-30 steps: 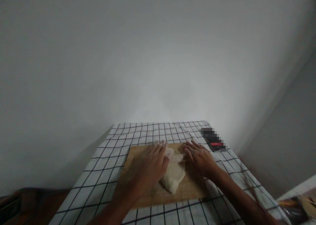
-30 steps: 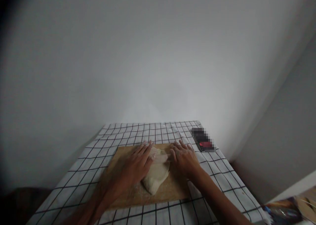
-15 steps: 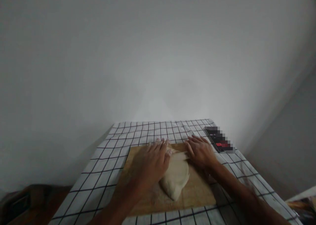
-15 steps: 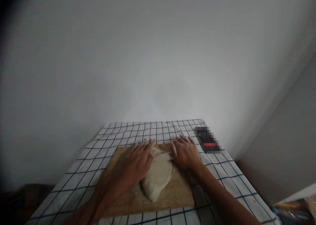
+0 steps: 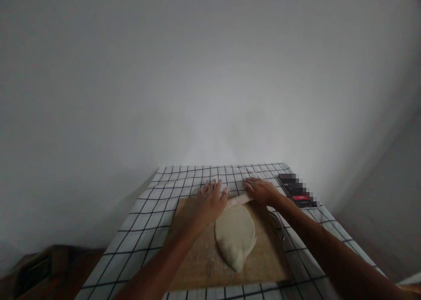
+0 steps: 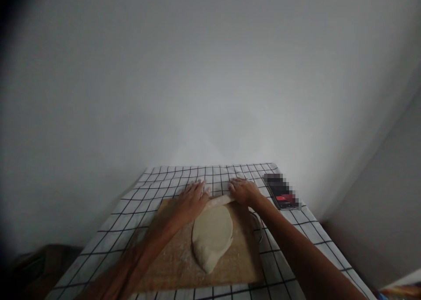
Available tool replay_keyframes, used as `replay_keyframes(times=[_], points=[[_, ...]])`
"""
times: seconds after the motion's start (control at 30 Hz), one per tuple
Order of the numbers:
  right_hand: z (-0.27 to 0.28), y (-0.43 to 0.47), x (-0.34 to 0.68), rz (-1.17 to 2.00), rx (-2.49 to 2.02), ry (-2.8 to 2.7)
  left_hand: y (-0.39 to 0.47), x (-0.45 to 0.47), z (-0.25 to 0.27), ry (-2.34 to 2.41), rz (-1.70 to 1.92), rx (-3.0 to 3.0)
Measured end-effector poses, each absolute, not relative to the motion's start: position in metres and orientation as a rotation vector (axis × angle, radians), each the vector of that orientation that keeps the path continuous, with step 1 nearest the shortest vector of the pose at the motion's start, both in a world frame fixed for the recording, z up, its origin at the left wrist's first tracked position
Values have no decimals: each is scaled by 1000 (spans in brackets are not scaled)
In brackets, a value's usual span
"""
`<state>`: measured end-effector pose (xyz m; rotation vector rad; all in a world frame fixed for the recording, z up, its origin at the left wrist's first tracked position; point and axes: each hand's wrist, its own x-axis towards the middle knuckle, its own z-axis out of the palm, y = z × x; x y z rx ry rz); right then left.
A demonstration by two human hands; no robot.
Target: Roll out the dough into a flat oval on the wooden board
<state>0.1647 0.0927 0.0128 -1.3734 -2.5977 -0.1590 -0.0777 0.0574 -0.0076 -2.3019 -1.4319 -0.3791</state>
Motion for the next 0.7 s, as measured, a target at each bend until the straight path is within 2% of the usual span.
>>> replay_keyframes(times=[0.2, 0.43, 0.57, 0.7], points=[[5, 4, 179, -246, -1359, -2426, 35, -80, -14, -1325, -596, -2263], [-12, -89, 164, -441, -1314, -2269, -15, -99, 13, -1112, -613, -2390], [-22, -113, 159, -623, -1206, -2258, -38, -109, 10, -1092, -603, -2403], [-17, -93, 160, -517, -1310, -2301, -37, -109, 9, -1103, -502, -2435]])
